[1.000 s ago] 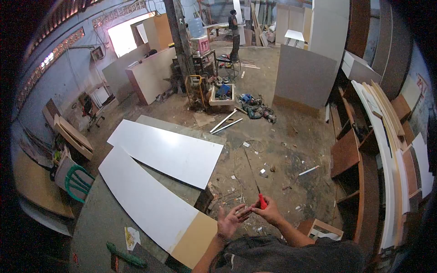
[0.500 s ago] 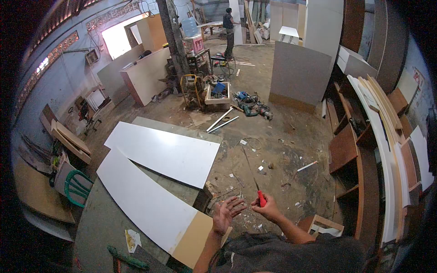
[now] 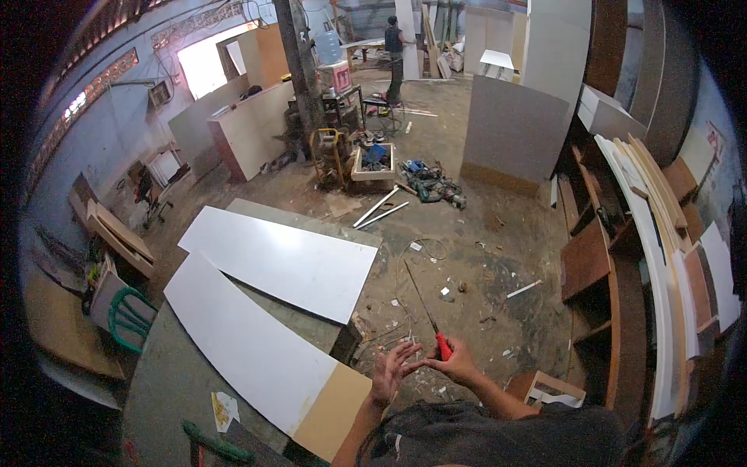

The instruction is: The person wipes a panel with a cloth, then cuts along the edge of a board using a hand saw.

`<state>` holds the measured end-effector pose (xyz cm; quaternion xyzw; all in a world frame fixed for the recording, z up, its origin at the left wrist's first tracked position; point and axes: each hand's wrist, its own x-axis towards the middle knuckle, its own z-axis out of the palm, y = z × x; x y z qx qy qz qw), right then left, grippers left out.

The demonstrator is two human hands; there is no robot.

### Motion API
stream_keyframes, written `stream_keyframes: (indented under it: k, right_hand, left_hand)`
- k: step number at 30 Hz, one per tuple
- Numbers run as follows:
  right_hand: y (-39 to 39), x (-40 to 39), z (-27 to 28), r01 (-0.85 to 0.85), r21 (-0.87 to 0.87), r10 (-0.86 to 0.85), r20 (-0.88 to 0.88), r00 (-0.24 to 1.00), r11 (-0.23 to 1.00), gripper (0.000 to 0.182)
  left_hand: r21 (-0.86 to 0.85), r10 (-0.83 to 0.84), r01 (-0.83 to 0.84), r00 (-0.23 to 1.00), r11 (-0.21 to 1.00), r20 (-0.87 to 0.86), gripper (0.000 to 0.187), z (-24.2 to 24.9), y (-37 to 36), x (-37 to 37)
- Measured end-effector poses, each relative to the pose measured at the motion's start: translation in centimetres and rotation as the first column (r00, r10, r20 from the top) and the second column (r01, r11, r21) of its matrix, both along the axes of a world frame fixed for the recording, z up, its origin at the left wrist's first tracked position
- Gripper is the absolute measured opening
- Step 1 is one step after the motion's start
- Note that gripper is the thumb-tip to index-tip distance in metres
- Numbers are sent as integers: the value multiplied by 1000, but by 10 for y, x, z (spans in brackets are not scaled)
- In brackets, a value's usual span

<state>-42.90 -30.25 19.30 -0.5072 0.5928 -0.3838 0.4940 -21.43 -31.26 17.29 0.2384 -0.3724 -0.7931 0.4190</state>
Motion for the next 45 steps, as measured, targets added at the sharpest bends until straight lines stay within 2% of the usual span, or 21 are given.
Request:
stream_keyframes:
  k: [5,9,12,16,18,19,21,24,29,30,33,36,39,42,45]
  right_hand:
    - [-1,-11,-16,-69,45,72,-77,994,997,39]
    - [2,-17,-9,-144,18,145,-113,983,989,39]
    - [1,-20,-27,-133,17,134,-197,971,991,43]
    - [-3,-19,-80,-7,-48,0,-135,991,999,47]
    - [-5,-16,-77,67,-45,-71,-81,994,997,47]
    - [-5,-19,-74,82,-31,-86,-131,988,996,46]
    - [-6,-20,-25,117,-2,-114,-230,966,993,44]
    - [-16,-33,-26,120,-175,-188,-453,872,977,44]
    - [-24,-48,-40,176,-216,-236,-298,925,960,44]
    - [-25,-47,-36,177,-218,-236,-283,930,960,44]
    - [-19,-39,2,174,-45,-180,-244,953,984,40]
    - [-21,-37,-21,210,-234,-267,-249,931,949,45]
    - [-19,-40,-30,210,-203,-265,-302,916,957,44]
    - [-19,-42,-38,212,-194,-262,-283,923,958,45]
    - [-18,-40,-41,249,-171,-278,-180,944,953,47]
  left_hand:
    - [48,-10,13,998,999,-61,98,1,-1,4]
    - [38,21,-21,1000,999,5,98,-1,-6,14]
    - [-5,81,-80,994,997,70,95,-1,-9,17]
    - [9,110,-112,982,994,152,89,-14,-13,22]
    - [7,116,-119,974,993,195,86,-14,-12,22]
    - [-8,127,-129,968,992,217,86,-15,-11,21]
    - [-23,154,-154,956,988,248,80,-18,-9,21]
    - [-53,207,-200,934,978,292,65,-32,-11,23]
    - [-169,314,-268,862,948,398,41,-50,-11,27]
    - [-158,315,-275,867,948,385,40,-51,-11,28]
    - [-130,315,-287,866,949,388,39,-53,-10,31]
    - [-131,316,-288,840,949,441,38,-54,-9,33]
    - [-146,323,-288,842,946,432,37,-61,-8,32]
    - [-111,311,-292,847,950,431,37,-66,-7,29]
    - [-71,267,-263,858,962,439,38,-65,-6,27]
